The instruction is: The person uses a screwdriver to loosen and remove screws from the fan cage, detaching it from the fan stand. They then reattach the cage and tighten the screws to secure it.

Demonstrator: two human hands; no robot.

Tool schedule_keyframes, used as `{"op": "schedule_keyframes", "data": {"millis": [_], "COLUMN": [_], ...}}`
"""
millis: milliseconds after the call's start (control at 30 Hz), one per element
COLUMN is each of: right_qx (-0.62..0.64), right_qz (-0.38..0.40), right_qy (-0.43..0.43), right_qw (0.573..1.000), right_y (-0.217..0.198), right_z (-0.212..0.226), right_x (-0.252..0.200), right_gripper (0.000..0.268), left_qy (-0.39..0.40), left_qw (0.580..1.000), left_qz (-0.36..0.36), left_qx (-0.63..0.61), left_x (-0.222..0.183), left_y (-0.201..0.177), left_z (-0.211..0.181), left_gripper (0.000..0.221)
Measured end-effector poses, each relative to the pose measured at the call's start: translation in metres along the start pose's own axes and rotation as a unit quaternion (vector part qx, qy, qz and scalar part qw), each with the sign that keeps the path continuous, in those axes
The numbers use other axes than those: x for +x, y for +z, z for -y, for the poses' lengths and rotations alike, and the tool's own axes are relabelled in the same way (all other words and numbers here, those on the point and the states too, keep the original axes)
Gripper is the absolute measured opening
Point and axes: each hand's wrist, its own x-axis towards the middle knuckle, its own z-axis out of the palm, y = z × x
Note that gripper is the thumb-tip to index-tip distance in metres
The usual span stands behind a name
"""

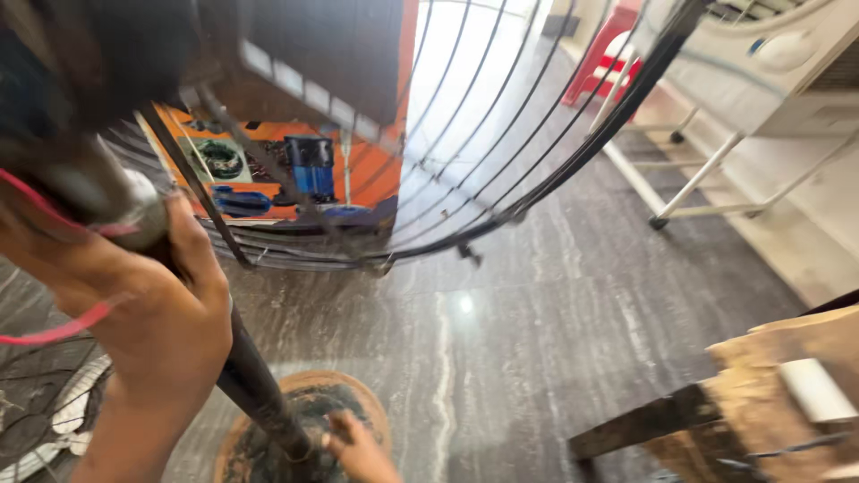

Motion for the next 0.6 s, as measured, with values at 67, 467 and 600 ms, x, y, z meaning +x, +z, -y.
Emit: {"op": "schedule_keyframes", "data": {"millis": [67, 467, 600], "right_qx": [-0.105, -0.173, -0.096], "right_qz": [0.052, -0.261, -0.190], "right_qy": [-0.116, -0.476, -0.513], "right_qw": [0.986, 0.822, 0.832], "right_y": [-0.045, -0.117, -0.078], "right_z": [0.118, 0.394, 0.425], "right_x": [-0.083, -0.342, -0.298], "right_gripper": [0.049, 0.072, 0.081], "left_qy": [-0.027, -0.211, -0.215], "left_qw": [0.997, 0.927, 0.905], "left_qz": [-0.006, 0.071, 0.110], "left_qx": [-0.065, -0.302, -0.350], "left_x": [0.009, 0.030, -0.021], "left_y": [-0.005, -0.032, -0.015], "left_z": [-0.009, -0.023, -0.003], "left_gripper": [0.075, 0.051, 0.043]}}
